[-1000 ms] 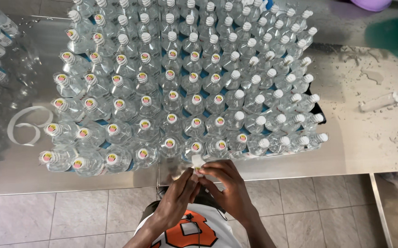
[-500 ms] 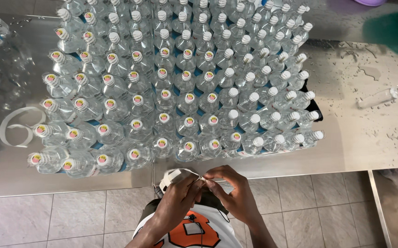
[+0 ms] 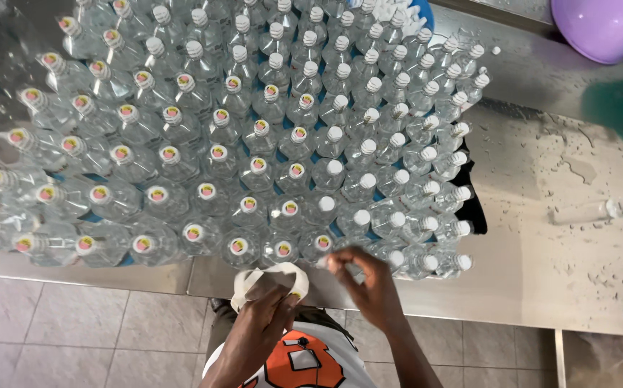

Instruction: The person applies round stickers to the caps of many clear plastic bottles arranged on a metal table. They peel each sticker from a roll and press it onto a bottle cap, working systematically across the rows.

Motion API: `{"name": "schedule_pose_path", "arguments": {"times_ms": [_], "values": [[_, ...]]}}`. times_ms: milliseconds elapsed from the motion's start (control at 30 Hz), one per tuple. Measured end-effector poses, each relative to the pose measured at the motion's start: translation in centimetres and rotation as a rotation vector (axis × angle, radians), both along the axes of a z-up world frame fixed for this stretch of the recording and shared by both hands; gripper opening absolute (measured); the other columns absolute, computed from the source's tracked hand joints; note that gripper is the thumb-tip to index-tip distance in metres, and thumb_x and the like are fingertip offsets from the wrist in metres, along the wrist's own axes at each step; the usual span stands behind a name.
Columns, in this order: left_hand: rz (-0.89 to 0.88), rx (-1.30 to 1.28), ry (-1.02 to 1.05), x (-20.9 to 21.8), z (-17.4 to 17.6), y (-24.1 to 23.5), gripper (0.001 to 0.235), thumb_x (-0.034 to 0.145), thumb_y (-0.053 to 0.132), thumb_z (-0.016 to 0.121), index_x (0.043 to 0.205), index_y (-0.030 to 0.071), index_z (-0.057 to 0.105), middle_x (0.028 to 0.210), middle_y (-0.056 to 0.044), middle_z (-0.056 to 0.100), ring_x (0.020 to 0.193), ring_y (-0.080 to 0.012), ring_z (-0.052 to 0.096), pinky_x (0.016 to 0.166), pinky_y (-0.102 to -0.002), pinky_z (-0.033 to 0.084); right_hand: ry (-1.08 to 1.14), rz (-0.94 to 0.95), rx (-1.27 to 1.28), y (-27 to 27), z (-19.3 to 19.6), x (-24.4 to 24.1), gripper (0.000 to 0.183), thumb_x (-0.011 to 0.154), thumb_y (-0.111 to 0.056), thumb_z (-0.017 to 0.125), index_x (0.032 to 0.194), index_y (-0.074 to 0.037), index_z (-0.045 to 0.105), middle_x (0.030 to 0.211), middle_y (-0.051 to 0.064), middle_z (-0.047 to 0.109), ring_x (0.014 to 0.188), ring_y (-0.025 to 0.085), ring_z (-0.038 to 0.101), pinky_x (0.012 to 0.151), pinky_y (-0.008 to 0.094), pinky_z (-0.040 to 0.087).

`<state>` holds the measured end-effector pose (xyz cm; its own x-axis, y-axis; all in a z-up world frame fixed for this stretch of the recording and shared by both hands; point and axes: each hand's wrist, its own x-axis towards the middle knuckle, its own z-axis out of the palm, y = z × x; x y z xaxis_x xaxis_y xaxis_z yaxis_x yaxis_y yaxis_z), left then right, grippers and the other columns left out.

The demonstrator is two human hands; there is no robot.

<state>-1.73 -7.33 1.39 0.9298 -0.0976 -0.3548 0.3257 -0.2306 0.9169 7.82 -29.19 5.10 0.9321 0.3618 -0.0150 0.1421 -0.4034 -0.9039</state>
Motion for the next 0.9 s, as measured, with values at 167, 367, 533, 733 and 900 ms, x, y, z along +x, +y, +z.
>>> {"name": "schedule_pose_path", "arguments": {"times_ms": [167,367,533,733,900], "values": [[0.119,-0.103,0.116,0.4,0.4,-2.2,0.031,0.111,0.033,0.057,0.097,0.010,0.072,0.067,0.001,0.064,0.058,-0.0120,0.052,0.062,-0.030,0.048,-0.385,-0.010,-0.171,-2.1,-2.8,6.3,0.016,0.108,-0.015,0.066,0.117,-0.007,0.076,0.112,0.009,0.078,0.099,0.021,0.075,0.087,0.034,0.062],[0.222,-0.147,0.151,0.4,1.2,-3.1,0.033,0.109,0.034,0.057,0.105,0.011,0.080,0.068,0.000,0.063,0.058,-0.0120,0.054,0.061,-0.030,0.049,-0.661,0.094,-0.294,-1.2,-5.2,10.0,0.017,0.110,-0.010,0.066,0.120,-0.002,0.077,0.112,0.009,0.073,0.105,0.028,0.067,0.088,0.042,0.058],[0.208,-0.118,0.145,1.1,1.2,-2.1,0.030,0.110,0.034,0.055,0.101,0.013,0.075,0.068,0.001,0.065,0.058,-0.0111,0.053,0.060,-0.029,0.047,-0.795,0.140,-0.403,-0.6,-5.9,10.6,0.014,0.109,-0.007,0.069,0.118,-0.001,0.076,0.111,0.009,0.073,0.103,0.028,0.067,0.091,0.043,0.058],[0.194,-0.143,0.164,1.7,1.5,-1.2,0.032,0.110,0.036,0.056,0.098,0.012,0.074,0.068,0.001,0.067,0.059,-0.0118,0.055,0.062,-0.028,0.049,-0.812,0.125,-0.502,-1.0,-6.3,10.5,0.013,0.108,-0.009,0.071,0.117,-0.003,0.077,0.113,0.008,0.072,0.105,0.027,0.066,0.090,0.043,0.056],[0.167,-0.151,0.162,2.0,1.1,-0.7,0.031,0.111,0.034,0.055,0.100,0.011,0.074,0.068,0.001,0.063,0.060,-0.0115,0.053,0.062,-0.029,0.048,-0.843,0.154,-0.579,-1.1,-5.8,10.3,0.013,0.105,-0.008,0.076,0.117,-0.007,0.077,0.112,0.007,0.071,0.107,0.027,0.065,0.092,0.044,0.053]]}}
